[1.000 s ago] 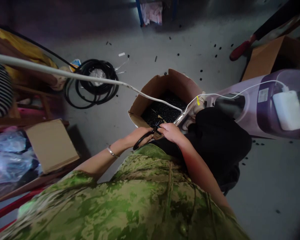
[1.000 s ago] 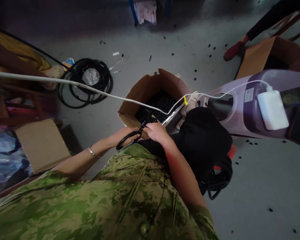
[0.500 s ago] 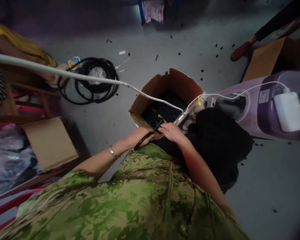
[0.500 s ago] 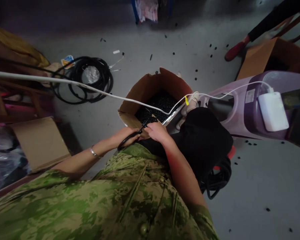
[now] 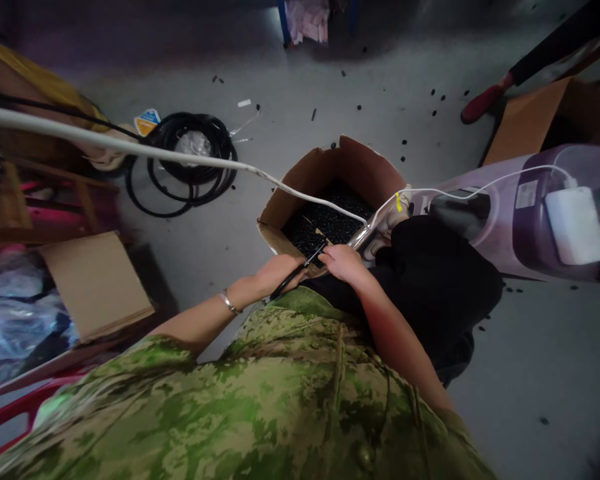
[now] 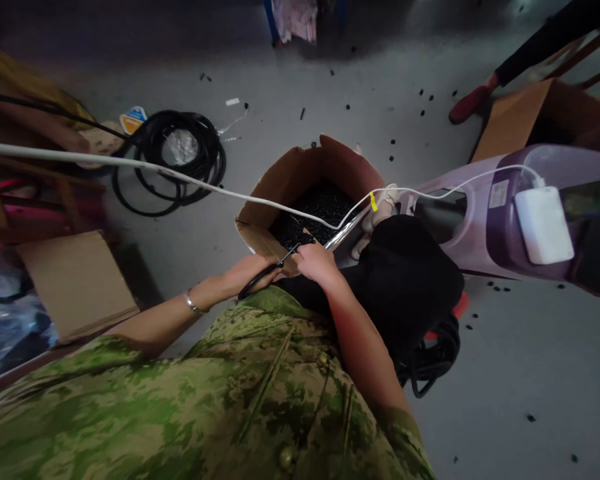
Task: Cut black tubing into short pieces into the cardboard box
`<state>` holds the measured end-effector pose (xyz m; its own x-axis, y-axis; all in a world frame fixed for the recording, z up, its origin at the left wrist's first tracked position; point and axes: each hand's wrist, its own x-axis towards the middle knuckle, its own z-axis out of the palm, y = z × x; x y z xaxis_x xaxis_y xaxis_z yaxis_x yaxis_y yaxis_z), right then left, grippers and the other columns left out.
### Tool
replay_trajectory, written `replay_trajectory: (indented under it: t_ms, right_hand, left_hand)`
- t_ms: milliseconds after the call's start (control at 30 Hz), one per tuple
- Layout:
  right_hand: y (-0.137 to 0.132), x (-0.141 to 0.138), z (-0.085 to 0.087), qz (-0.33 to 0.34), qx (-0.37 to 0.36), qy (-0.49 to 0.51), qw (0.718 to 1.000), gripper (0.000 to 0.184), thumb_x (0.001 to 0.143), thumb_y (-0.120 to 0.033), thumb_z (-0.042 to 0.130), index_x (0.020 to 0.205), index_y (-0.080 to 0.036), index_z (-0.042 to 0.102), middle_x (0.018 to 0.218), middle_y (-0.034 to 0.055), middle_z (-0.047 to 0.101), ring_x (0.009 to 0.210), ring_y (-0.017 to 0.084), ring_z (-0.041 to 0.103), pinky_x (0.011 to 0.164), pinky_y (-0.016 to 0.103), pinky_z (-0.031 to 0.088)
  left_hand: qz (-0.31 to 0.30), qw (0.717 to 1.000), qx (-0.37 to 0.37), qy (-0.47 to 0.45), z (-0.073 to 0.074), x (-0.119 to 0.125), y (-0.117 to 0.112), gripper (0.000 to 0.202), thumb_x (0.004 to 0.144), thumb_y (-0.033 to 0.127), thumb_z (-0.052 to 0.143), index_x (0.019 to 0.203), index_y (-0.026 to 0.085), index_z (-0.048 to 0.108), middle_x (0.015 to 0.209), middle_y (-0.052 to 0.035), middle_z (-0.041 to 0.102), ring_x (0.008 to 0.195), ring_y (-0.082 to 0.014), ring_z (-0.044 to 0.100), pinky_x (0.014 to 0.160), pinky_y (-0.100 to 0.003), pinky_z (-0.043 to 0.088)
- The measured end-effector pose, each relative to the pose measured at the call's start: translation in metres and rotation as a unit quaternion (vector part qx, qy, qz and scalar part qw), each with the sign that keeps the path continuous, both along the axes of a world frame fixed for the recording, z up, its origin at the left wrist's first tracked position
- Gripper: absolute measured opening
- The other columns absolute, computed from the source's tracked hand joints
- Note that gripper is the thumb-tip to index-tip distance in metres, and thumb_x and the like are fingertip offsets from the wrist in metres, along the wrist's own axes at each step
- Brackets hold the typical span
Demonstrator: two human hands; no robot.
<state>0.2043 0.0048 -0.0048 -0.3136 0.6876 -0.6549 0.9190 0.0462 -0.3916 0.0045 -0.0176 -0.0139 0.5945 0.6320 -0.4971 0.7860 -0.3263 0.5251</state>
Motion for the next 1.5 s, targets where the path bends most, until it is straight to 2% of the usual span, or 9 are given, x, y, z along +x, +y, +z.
replay_trajectory:
  t_ms: [167, 433, 633, 933, 1067, 1200, 1300, 1400, 1500]
  right_hand:
    - [-0.001, 0.000, 0.002, 0.002, 0.012, -0.004, 1.000, 0.038, 0.103, -0.041, 0.043, 0.109, -0.022, 0.076, 0.117, 0.0090, 0.075, 0.108, 0.023, 0.068, 0.077, 0.029, 0.046]
    - [-0.007, -0.001, 0.014, 0.046, 0.066, 0.010, 0.997, 0.034, 0.101, -0.041, 0.047, 0.113, -0.024, 0.075, 0.112, 0.0092, 0.076, 0.106, 0.024, 0.068, 0.080, 0.029, 0.047]
    - [-0.011, -0.009, 0.021, 0.086, 0.088, -0.014, 0.992, 0.037, 0.102, -0.038, 0.043, 0.116, -0.019, 0.071, 0.108, 0.0152, 0.076, 0.104, 0.028, 0.070, 0.084, 0.034, 0.049]
    - [-0.011, -0.011, 0.019, 0.079, 0.095, -0.031, 0.992, 0.038, 0.102, -0.035, 0.042, 0.116, -0.014, 0.070, 0.107, 0.0203, 0.075, 0.106, 0.031, 0.071, 0.082, 0.035, 0.050]
    - [-0.012, -0.012, 0.018, 0.081, 0.096, -0.037, 0.991, 0.037, 0.102, -0.034, 0.043, 0.113, -0.013, 0.071, 0.105, 0.0204, 0.075, 0.105, 0.031, 0.071, 0.083, 0.035, 0.050]
    - [-0.011, -0.013, 0.020, 0.105, 0.077, -0.026, 0.991, 0.035, 0.100, -0.033, 0.047, 0.115, -0.015, 0.072, 0.107, 0.0190, 0.076, 0.105, 0.031, 0.071, 0.083, 0.035, 0.050]
    - [-0.009, -0.012, 0.021, 0.081, 0.058, -0.028, 0.995, 0.038, 0.101, -0.037, 0.046, 0.119, -0.017, 0.072, 0.110, 0.0174, 0.075, 0.107, 0.030, 0.070, 0.083, 0.034, 0.051]
    - [-0.006, -0.009, 0.020, 0.062, 0.025, -0.015, 0.998, 0.037, 0.100, -0.042, 0.047, 0.116, -0.021, 0.074, 0.115, 0.0135, 0.075, 0.112, 0.028, 0.068, 0.085, 0.032, 0.050]
    - [-0.004, -0.008, 0.018, 0.038, 0.004, -0.007, 0.999, 0.034, 0.099, -0.039, 0.048, 0.112, -0.022, 0.076, 0.116, 0.0110, 0.075, 0.111, 0.026, 0.068, 0.082, 0.031, 0.050]
  left_hand:
    - [-0.001, 0.999, 0.008, 0.049, -0.001, 0.002, -0.003, 0.027, 0.097, 0.034, 0.046, 0.100, 0.016, 0.066, 0.095, -0.0157, 0.075, 0.084, -0.0261, 0.072, 0.076, -0.033, 0.054]
    - [-0.036, 0.999, -0.022, 0.023, 0.015, -0.005, 0.011, 0.026, 0.097, 0.033, 0.045, 0.105, 0.015, 0.062, 0.097, -0.0171, 0.074, 0.083, -0.0273, 0.071, 0.072, -0.033, 0.052]
    - [-0.014, 0.999, -0.039, -0.017, 0.005, -0.003, 0.014, 0.020, 0.090, 0.028, 0.050, 0.093, 0.015, 0.065, 0.087, -0.0132, 0.074, 0.075, -0.0227, 0.068, 0.068, -0.030, 0.052]
    - [-0.009, 0.997, -0.027, 0.066, 0.010, 0.007, 0.018, 0.022, 0.086, 0.026, 0.050, 0.080, 0.017, 0.069, 0.078, -0.0120, 0.074, 0.070, -0.0242, 0.067, 0.064, -0.032, 0.051]
    - [0.002, 0.999, 0.003, 0.038, 0.004, 0.004, 0.015, 0.022, 0.088, 0.028, 0.052, 0.081, 0.017, 0.070, 0.077, -0.0106, 0.073, 0.071, -0.0226, 0.067, 0.067, -0.030, 0.051]
    - [0.009, 1.000, 0.005, 0.001, -0.004, 0.005, 0.019, 0.025, 0.091, 0.029, 0.050, 0.083, 0.016, 0.070, 0.084, -0.0127, 0.075, 0.077, -0.0232, 0.069, 0.071, -0.030, 0.051]
    - [-0.002, 1.000, -0.007, -0.015, -0.009, 0.003, 0.023, 0.030, 0.095, 0.035, 0.048, 0.089, 0.015, 0.070, 0.085, -0.0137, 0.075, 0.078, -0.0243, 0.070, 0.071, -0.030, 0.051]
    - [0.005, 1.000, -0.011, 0.006, -0.013, -0.003, 0.022, 0.031, 0.096, 0.039, 0.049, 0.095, 0.015, 0.069, 0.087, -0.0139, 0.075, 0.078, -0.0244, 0.070, 0.070, -0.030, 0.051]
    - [0.026, 0.999, -0.003, 0.044, -0.017, -0.008, 0.017, 0.027, 0.095, 0.037, 0.052, 0.092, 0.016, 0.067, 0.088, -0.0136, 0.075, 0.076, -0.0226, 0.070, 0.068, -0.028, 0.050]
